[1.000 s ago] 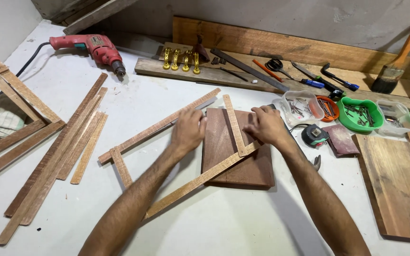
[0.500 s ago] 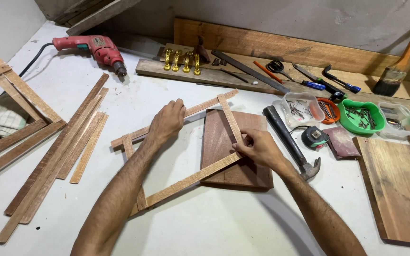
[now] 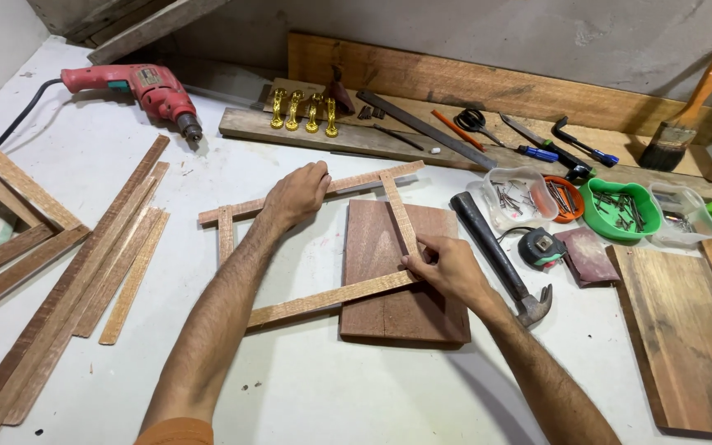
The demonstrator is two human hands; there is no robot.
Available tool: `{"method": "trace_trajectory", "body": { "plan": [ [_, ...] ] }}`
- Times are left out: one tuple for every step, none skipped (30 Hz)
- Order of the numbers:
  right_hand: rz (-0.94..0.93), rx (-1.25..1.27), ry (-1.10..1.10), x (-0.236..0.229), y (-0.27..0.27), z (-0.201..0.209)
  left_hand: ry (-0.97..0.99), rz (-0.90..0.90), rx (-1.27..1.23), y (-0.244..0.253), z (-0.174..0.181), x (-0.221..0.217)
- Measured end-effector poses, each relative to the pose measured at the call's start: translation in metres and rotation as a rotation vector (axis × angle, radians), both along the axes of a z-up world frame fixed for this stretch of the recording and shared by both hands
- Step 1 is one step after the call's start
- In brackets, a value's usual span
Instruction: The person assembles a small wooden frame on a workbench. They measure and mark a wooden strip with a steel ruler and pencil, position the strip against the frame, and hammer nails to fasten the joints, repositioning the frame to work on different sides.
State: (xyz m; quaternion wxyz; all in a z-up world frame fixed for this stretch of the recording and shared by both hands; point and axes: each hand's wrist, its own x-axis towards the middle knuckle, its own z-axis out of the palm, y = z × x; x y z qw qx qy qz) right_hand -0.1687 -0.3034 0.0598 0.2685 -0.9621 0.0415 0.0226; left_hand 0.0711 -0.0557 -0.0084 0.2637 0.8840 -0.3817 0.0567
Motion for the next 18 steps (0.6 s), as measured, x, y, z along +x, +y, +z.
{"method": "trace_trajectory", "body": {
  "plan": [
    [0.003, -0.001, 0.004, 0.001, 0.001, 0.001, 0.004, 0.003, -0.001, 0.001, -0.001, 0.002],
    [-0.018, 0.008, 0.015, 0.003, 0.003, 0.002, 0.001, -0.004, 0.003, 0.002, -0.002, 0.004],
    [-0.039, 0.017, 0.027, 0.004, 0.005, 0.003, -0.001, -0.011, 0.007, 0.003, -0.002, 0.006],
    [-0.038, 0.016, 0.027, 0.005, 0.004, 0.002, 0.000, -0.010, 0.007, 0.004, -0.003, 0.007],
    [-0.024, 0.011, 0.003, 0.006, 0.004, 0.002, 0.015, -0.013, 0.016, 0.005, -0.004, 0.008],
    [-0.011, 0.005, -0.023, 0.007, 0.003, 0.002, 0.028, -0.017, 0.027, 0.005, -0.004, 0.009],
    [-0.011, 0.006, -0.024, 0.008, 0.001, -0.002, 0.027, -0.017, 0.027, 0.005, -0.002, 0.009],
    [-0.019, 0.012, -0.012, 0.009, -0.001, -0.006, 0.034, -0.017, 0.031, 0.005, -0.001, 0.009],
    [-0.027, 0.018, 0.001, 0.010, -0.004, -0.011, 0.040, -0.018, 0.035, 0.005, 0.000, 0.008],
    [-0.026, 0.019, 0.002, 0.010, -0.003, -0.010, 0.041, -0.017, 0.035, 0.005, -0.003, 0.008],
    [-0.034, 0.014, 0.024, 0.010, -0.002, -0.009, 0.012, -0.019, 0.031, 0.005, -0.006, 0.007],
    [-0.043, 0.010, 0.042, 0.010, -0.002, -0.008, -0.021, -0.021, 0.027, 0.004, -0.007, 0.008],
    [-0.042, 0.011, 0.040, 0.011, -0.003, -0.011, -0.023, -0.020, 0.027, 0.004, -0.010, 0.010],
    [-0.037, 0.011, 0.027, 0.012, -0.004, -0.013, -0.061, -0.017, 0.024, 0.003, -0.012, 0.011],
    [-0.032, 0.011, 0.014, 0.012, -0.006, -0.016, -0.099, -0.014, 0.020, 0.002, -0.015, 0.012],
    [-0.031, 0.012, 0.012, 0.012, -0.005, -0.013, -0.102, -0.014, 0.021, 0.001, -0.016, 0.014],
    [-0.037, 0.002, 0.035, 0.012, -0.004, -0.010, -0.168, -0.006, 0.008, 0.001, -0.016, 0.016],
    [-0.043, -0.007, 0.059, 0.012, -0.003, -0.008, -0.233, 0.002, -0.005, 0.000, -0.017, 0.017]
  ]
}}
